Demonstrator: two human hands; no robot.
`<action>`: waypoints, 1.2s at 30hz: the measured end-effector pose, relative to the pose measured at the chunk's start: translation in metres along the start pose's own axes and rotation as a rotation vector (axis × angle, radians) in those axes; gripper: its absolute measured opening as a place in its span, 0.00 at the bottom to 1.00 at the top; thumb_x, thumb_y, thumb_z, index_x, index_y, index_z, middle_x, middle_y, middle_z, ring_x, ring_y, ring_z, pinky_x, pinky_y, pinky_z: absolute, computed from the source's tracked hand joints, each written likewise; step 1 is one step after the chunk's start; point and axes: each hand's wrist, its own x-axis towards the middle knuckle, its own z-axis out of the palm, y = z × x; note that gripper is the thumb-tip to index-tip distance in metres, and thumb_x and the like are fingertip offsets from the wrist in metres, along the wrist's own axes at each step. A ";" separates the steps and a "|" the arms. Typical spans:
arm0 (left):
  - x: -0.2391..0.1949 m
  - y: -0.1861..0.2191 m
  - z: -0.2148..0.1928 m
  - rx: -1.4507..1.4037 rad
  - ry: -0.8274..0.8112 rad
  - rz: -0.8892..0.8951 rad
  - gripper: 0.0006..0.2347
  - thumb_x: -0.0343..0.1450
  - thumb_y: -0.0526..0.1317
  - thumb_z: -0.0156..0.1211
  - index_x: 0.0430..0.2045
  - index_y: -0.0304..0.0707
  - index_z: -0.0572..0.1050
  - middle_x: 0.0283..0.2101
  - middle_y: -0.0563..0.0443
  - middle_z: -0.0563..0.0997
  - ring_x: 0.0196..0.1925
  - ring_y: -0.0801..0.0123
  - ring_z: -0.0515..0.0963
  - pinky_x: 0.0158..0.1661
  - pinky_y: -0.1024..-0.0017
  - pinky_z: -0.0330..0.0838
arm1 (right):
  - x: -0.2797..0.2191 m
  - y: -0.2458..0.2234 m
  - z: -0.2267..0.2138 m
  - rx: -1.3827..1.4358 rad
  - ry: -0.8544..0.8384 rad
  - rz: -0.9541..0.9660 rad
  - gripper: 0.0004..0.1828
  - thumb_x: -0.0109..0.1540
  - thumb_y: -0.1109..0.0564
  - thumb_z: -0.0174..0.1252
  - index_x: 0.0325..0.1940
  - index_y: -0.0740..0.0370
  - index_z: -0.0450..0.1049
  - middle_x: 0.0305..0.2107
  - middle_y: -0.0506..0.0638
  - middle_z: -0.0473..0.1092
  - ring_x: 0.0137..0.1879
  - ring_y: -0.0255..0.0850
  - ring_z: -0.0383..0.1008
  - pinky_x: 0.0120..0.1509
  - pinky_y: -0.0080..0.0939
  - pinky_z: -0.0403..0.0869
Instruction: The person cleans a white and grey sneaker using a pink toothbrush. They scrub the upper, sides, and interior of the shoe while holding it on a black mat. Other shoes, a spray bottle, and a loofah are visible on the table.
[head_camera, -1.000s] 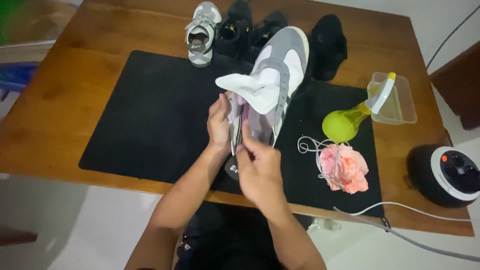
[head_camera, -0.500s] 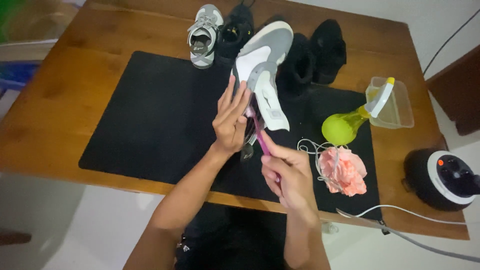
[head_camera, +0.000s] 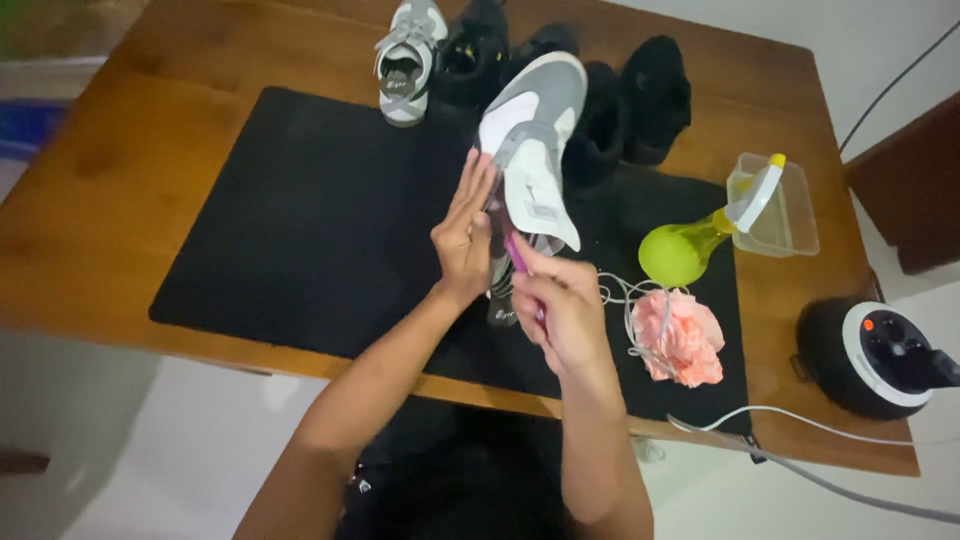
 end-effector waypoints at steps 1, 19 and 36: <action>0.003 0.000 -0.002 -0.032 0.013 -0.074 0.22 0.81 0.51 0.40 0.61 0.34 0.72 0.64 0.37 0.72 0.71 0.46 0.66 0.69 0.55 0.61 | -0.008 -0.010 0.004 -0.023 -0.001 0.002 0.25 0.61 0.71 0.50 0.63 0.67 0.72 0.10 0.52 0.60 0.05 0.35 0.56 0.09 0.29 0.51; -0.005 -0.041 0.003 -0.408 0.000 -0.775 0.18 0.80 0.49 0.47 0.51 0.36 0.79 0.56 0.40 0.80 0.60 0.61 0.77 0.62 0.62 0.68 | 0.001 -0.035 -0.013 -0.898 0.090 -0.157 0.24 0.56 0.70 0.53 0.55 0.60 0.79 0.27 0.63 0.78 0.30 0.36 0.70 0.33 0.39 0.66; -0.019 -0.058 0.002 -0.242 -0.164 -0.706 0.19 0.80 0.50 0.44 0.54 0.38 0.77 0.60 0.43 0.78 0.68 0.58 0.68 0.69 0.59 0.57 | 0.024 0.019 -0.003 -1.319 -0.020 0.211 0.18 0.58 0.53 0.52 0.44 0.59 0.83 0.32 0.67 0.78 0.44 0.70 0.79 0.49 0.62 0.77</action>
